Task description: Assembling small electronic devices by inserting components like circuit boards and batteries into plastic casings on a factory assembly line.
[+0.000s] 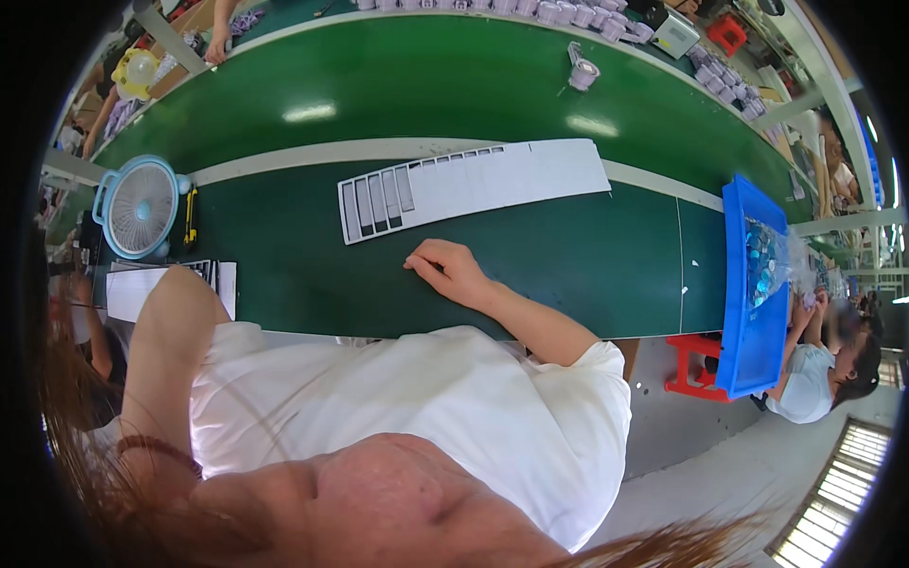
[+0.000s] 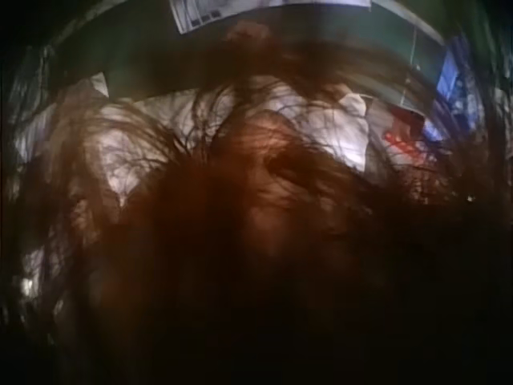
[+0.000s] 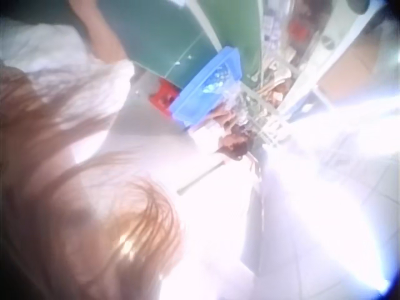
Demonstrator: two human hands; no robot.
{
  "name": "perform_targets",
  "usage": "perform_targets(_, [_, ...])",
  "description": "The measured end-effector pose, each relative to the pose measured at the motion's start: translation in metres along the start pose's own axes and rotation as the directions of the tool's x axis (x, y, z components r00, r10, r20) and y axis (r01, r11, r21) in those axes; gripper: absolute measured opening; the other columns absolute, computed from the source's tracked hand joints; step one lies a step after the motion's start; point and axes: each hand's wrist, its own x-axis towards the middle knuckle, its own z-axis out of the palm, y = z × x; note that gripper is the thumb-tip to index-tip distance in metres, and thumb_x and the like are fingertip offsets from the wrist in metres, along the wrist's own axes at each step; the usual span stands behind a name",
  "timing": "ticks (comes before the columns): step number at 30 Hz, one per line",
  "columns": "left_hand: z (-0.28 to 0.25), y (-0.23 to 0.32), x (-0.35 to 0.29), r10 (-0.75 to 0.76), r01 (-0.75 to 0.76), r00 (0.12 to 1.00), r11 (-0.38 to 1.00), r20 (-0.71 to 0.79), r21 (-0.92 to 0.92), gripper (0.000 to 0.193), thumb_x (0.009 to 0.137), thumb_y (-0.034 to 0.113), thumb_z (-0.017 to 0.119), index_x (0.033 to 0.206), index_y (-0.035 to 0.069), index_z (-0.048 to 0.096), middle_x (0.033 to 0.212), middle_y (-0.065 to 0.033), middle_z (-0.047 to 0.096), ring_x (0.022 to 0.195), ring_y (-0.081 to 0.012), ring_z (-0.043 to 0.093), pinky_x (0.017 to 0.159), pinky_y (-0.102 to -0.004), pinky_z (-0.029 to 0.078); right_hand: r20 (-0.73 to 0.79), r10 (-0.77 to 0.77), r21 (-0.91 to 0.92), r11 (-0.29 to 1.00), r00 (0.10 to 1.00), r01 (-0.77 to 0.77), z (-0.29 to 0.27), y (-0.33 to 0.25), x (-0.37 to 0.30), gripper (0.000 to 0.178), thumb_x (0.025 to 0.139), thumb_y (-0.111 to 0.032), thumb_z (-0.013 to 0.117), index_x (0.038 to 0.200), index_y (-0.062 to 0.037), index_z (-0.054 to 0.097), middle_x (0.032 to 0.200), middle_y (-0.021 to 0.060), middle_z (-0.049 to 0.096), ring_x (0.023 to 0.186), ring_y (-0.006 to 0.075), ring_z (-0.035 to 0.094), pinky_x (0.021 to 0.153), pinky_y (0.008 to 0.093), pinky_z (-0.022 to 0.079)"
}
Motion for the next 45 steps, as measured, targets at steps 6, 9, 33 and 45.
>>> perform_targets(6, [-0.001, -0.01, 0.013, 0.102, -0.095, 0.993, 0.991, 0.064, -0.092, 0.045, 0.104, 0.018, 0.06, 0.143, 0.0, 0.053, 0.16, -0.0138, 0.045, 0.149, -0.0267, 0.039, 0.115, -0.0475, 0.037, 0.027, 0.031, -0.001, 1.0, 0.999, -0.031, 0.002, 0.0, -0.001, 0.015, 0.101, -0.012, 0.065, 0.097, -0.0014, 0.074, 0.089, 0.0128, 0.07, 0.078, 0.0278, 0.067, 0.069, 0.0345, 0.053])
perform_targets(9, [0.004, -0.006, 0.029, 0.144, -0.13, 0.982, 0.985, 0.125, -0.115, 0.045, 0.104, 0.019, 0.059, 0.144, 0.0, 0.052, 0.162, -0.0136, 0.044, 0.151, -0.0268, 0.038, 0.116, -0.0478, 0.036, 0.033, 0.048, 0.004, 0.999, 0.998, -0.048, 0.002, -0.006, -0.001, 0.014, 0.101, -0.012, 0.066, 0.097, -0.001, 0.074, 0.089, 0.0129, 0.07, 0.078, 0.0275, 0.067, 0.069, 0.0343, 0.053])
perform_targets(33, [0.042, 0.175, -0.199, -0.761, 0.781, -0.604, -0.624, -0.235, 0.014, 0.033, 0.104, 0.004, 0.058, 0.137, 0.005, 0.06, 0.133, -0.011, 0.06, 0.122, -0.0222, 0.06, 0.1, -0.032, 0.049, -0.009, 0.033, 0.111, 0.993, 0.999, -0.032, -0.006, 0.025, -0.028, 0.01, 0.098, -0.008, 0.067, 0.1, 0.0008, 0.071, 0.09, 0.0124, 0.072, 0.079, 0.0218, 0.068, 0.069, 0.0334, 0.053])
perform_targets(45, [0.033, 0.186, -0.216, -0.749, 0.766, -0.643, -0.626, -0.16, -0.15, 0.032, 0.102, 0.006, 0.063, 0.134, 0.003, 0.061, 0.133, -0.0119, 0.059, 0.124, -0.0219, 0.059, 0.102, -0.0326, 0.049, 0.031, 0.17, 0.104, 0.979, 0.985, -0.173, -0.011, 0.009, -0.024, 0.015, 0.098, -0.01, 0.067, 0.108, -0.0013, 0.074, 0.095, 0.0151, 0.075, 0.083, 0.0272, 0.073, 0.072, 0.0347, 0.056])
